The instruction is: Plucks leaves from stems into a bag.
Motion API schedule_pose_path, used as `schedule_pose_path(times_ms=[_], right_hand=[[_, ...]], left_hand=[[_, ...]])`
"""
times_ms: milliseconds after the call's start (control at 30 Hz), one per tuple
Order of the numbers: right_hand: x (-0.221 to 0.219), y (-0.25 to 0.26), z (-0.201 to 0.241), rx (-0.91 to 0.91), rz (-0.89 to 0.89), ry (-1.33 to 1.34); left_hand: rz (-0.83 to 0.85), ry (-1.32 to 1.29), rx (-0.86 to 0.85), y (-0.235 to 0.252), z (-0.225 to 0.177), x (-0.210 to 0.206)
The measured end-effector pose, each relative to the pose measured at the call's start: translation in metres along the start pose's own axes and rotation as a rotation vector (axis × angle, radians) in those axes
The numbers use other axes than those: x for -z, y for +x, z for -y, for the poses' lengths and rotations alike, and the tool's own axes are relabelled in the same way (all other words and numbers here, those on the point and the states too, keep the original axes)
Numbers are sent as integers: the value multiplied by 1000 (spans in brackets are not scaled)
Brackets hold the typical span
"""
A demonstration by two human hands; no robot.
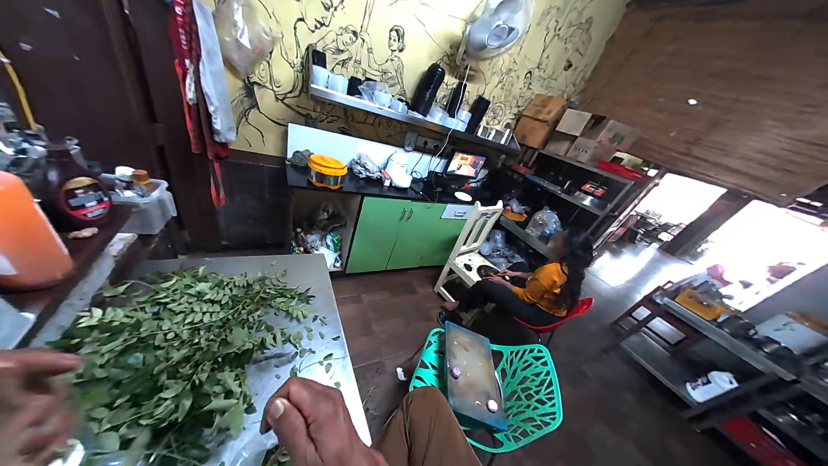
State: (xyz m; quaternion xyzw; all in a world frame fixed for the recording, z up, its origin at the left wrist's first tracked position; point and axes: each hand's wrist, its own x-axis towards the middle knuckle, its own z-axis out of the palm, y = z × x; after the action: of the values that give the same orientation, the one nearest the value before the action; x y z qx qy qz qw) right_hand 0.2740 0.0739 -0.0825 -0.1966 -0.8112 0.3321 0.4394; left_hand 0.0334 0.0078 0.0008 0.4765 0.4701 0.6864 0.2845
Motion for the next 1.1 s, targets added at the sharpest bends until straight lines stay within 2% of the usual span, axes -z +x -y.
schedule_pose_path(times_ms=[100, 167, 267, 367, 433, 500, 600, 667, 800, 900, 1000, 1100], right_hand=[[5, 18, 13, 63, -50, 27], [5, 24, 17, 95, -58, 40], [6, 21, 17, 72, -49, 16], [4, -2, 6, -78, 7, -49], [-8, -33, -14, -195, 56, -101], [-24, -68, -35, -314, 145, -216], [-33, -100, -47, -453, 367, -365], [-29, -99, -48, -410, 329, -384], [1, -53, -27, -168, -74, -238], [19, -7, 1, -18, -252, -154], [13, 28, 28, 135, -176, -230], [-9, 52, 35, 184, 88, -370]], left_hand=[[215, -16, -170, 4, 29, -10], [247, -1, -216, 2, 34, -16], [105, 47, -196, 2, 34, -17], [-132, 43, -113, 2, 40, -1], [-228, -5, -109, 3, 29, 5], [-225, -85, -161, 10, 21, 10], [-173, -244, -177, 14, 21, 17], [-104, -395, -165, 14, 24, 21], [47, -670, -101, 8, 28, 24], [141, -836, -55, 9, 32, 19], [236, -950, 1, 9, 38, 9], [323, -1022, 52, 7, 42, -2]])
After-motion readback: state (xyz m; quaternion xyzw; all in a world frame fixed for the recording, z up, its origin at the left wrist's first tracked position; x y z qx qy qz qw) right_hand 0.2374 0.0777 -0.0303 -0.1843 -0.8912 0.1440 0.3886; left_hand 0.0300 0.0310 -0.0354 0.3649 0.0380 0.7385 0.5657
